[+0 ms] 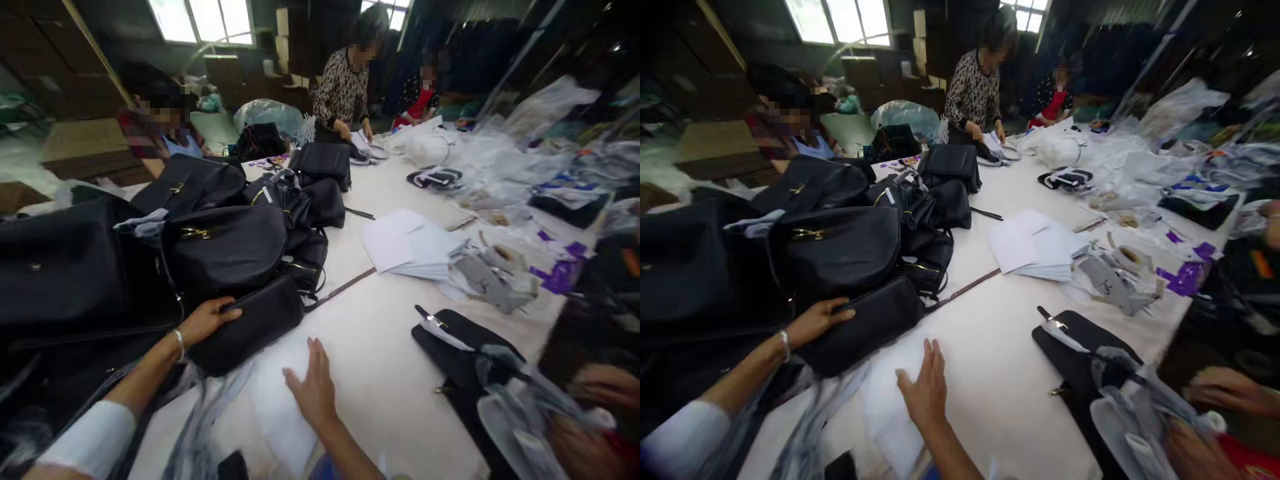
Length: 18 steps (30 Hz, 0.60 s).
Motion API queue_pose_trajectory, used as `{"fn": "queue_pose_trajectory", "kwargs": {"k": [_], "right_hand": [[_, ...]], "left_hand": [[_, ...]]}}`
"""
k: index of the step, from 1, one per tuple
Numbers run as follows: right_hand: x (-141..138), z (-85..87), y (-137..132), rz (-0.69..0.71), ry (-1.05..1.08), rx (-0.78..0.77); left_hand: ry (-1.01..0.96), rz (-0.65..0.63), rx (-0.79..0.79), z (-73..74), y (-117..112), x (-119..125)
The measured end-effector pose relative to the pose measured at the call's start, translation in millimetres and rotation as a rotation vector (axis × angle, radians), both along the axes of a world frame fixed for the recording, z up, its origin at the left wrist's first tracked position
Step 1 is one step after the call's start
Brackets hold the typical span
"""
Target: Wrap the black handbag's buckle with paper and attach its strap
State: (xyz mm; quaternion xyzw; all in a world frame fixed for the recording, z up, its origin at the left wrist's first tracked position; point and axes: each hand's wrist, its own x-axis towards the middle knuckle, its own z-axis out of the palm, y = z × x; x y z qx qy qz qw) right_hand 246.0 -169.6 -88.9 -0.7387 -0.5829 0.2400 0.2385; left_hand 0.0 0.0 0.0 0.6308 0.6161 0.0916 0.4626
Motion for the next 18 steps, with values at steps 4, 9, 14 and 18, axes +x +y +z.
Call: {"fn": "queue_pose_trajectory", "kwargs": {"k": [4, 9, 14, 18], "right_hand": [[4, 11.0, -12, -0.042, 0.000, -0.135], [-2, 14.3, -3, -0.063, 0.119, -0.220], [-14, 12.5, 13, -0.112, 0.183, -0.167], [-15, 11.3, 21, -0.147, 0.214, -0.196]], "left_hand": [[0.016, -0.022, 0.050, -16.3, -25, 8], [-0.281, 0.099, -0.188, -15.9, -14, 3], [-0.371, 0.176, -0.269, -5.7, 6, -4], [-0.402, 0.204, -0.286, 4.5, 15, -12]]}}
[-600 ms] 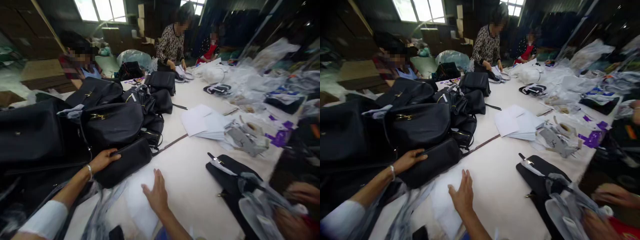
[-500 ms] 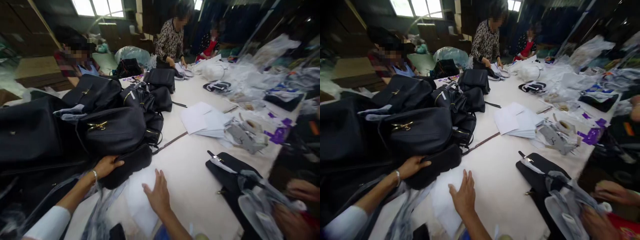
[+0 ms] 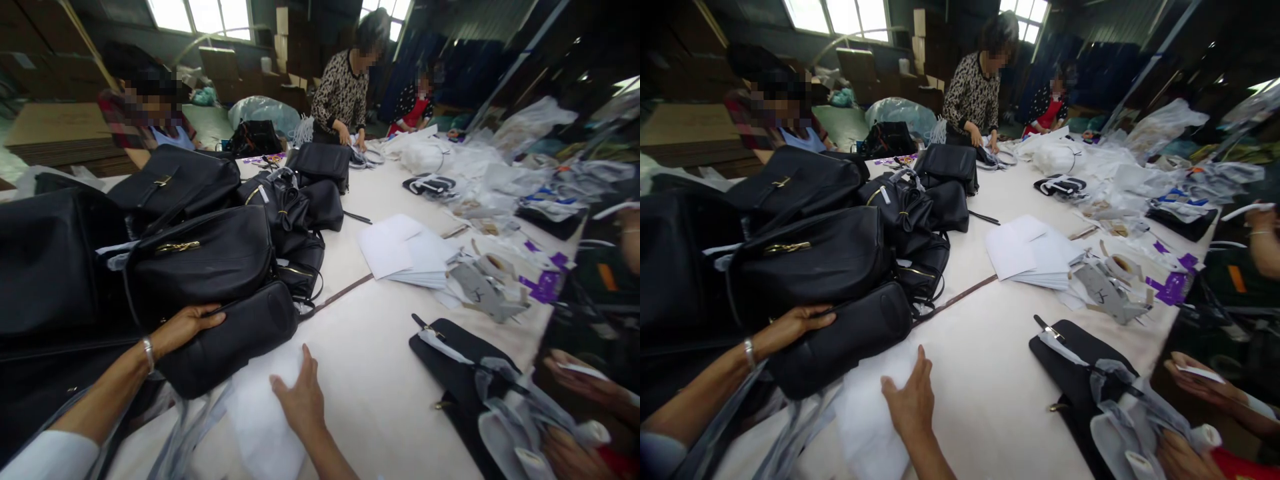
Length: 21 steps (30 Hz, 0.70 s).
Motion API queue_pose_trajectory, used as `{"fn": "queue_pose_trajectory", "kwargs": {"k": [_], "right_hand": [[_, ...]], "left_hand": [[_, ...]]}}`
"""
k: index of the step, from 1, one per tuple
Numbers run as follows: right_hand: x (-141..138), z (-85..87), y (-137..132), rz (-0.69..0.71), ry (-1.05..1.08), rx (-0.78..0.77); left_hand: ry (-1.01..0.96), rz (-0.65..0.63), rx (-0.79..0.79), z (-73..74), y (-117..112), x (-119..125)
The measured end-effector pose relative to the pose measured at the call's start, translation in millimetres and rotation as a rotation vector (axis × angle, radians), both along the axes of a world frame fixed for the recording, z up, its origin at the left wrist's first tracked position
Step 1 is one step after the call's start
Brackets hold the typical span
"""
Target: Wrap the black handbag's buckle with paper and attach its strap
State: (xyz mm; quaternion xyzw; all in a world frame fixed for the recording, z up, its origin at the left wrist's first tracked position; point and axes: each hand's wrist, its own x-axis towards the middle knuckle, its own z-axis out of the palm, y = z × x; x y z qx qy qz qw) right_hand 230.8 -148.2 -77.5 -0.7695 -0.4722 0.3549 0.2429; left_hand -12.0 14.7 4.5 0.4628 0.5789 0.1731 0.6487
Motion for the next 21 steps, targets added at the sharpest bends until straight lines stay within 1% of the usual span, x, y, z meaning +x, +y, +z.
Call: {"fn": "queue_pose_trajectory", "kwargs": {"k": [4, 5, 7, 9, 11, 13, 14, 18, 21], "right_hand": [[-2, -3.0, 5, -0.047, -0.025, -0.005], [-4, -4.0, 7, -0.057, -0.038, 0.001], [-9, -6.2, 9, -0.068, -0.064, 0.020], [-13, -8.1, 10, -0.073, -0.084, 0.040], [-15, -8.6, 9, -0.073, -0.089, 0.054], [-13, -6.7, 7, -0.049, -0.061, 0.058], [-9, -4.8, 6, -0.026, -0.031, 0.053], [12, 6.1, -5, 0.072, 0.115, -0.022], [25, 9.4, -16, 0.101, 0.192, -0.121]], "left_hand": [[-0.017, 0.013, -0.018, 10.7, 8, -9], [-0.014, -0.009, -0.018, 11.0, 8, -9], [0.020, -0.101, 0.005, 6.6, 4, -5], [0.138, -0.223, 0.113, -3.3, -5, 1], [0.345, -0.331, 0.300, -14.4, -16, 6], [0.544, -0.399, 0.469, -21.6, -24, 8], [0.608, -0.428, 0.515, -23.1, -26, 8], [0.715, -0.532, 0.572, -19.2, -30, 8], [0.852, -0.552, 0.623, -18.7, -37, 13]]}}
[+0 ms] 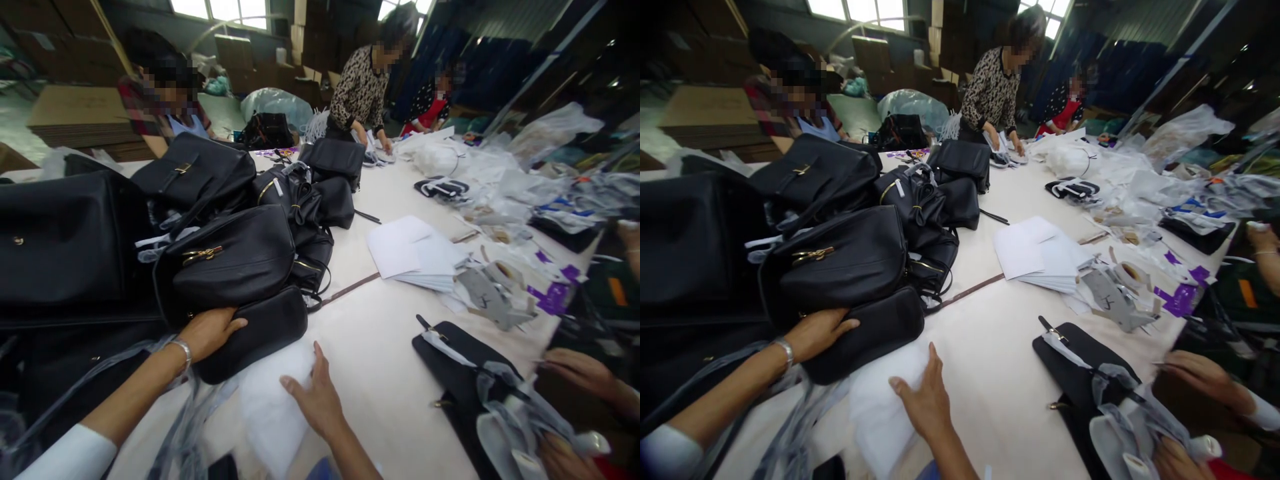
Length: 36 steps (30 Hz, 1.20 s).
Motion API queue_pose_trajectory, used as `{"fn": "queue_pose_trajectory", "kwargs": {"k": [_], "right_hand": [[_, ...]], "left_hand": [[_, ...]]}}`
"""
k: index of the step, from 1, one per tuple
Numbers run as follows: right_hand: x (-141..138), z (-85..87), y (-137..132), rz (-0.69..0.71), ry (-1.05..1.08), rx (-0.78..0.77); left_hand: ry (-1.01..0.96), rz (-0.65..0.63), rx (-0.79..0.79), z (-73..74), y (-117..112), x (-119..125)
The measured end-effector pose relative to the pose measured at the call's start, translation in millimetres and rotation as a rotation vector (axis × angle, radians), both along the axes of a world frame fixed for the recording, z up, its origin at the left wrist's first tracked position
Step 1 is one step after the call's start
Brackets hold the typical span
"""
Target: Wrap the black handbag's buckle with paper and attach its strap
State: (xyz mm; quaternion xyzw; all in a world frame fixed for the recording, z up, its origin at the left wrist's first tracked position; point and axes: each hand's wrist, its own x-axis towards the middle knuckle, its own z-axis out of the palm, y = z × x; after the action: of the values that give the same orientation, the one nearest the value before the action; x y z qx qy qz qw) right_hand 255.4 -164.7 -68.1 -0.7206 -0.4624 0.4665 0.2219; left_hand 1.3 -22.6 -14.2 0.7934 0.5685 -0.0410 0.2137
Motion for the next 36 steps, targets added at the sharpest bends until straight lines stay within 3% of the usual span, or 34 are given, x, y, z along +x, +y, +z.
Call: {"fn": "queue_pose_trajectory", "kwargs": {"k": [4, 11, 20, 24, 27, 30, 32, 34, 36], "right_hand": [[-2, -8.0, -9, -0.052, 0.075, -0.090], [-13, -23.2, -4, -0.160, 0.311, 0.139], [-18, -34.5, 6, -0.139, 0.222, 0.201], [-4, -29.1, 2, -0.037, 0.167, 0.111], [27, -13.6, -13, 0.041, 0.101, 0.075], [68, 10.1, -48, 0.089, 0.017, 0.119], [92, 26.7, -81, 0.130, 0.016, 0.093], [106, 39.4, -116, 0.175, 0.049, 0.034], [108, 46.0, -148, 0.209, 0.048, -0.008]], "left_hand": [[0.046, 0.051, 0.098, -6.6, -15, 6], [0.003, 0.065, 0.091, -1.5, -13, 6], [0.053, 0.052, 0.178, -10.4, -13, 17], [0.073, 0.115, 0.251, -1.4, -28, 24], [0.071, 0.176, 0.333, 10.8, -44, 29], [0.009, 0.198, 0.445, 25.2, -69, 32], [-0.084, 0.252, 0.462, 34.5, -100, 36], [-0.238, 0.344, 0.369, 39.6, -149, 46], [-0.457, 0.450, 0.096, 36.3, -213, 68]]}}
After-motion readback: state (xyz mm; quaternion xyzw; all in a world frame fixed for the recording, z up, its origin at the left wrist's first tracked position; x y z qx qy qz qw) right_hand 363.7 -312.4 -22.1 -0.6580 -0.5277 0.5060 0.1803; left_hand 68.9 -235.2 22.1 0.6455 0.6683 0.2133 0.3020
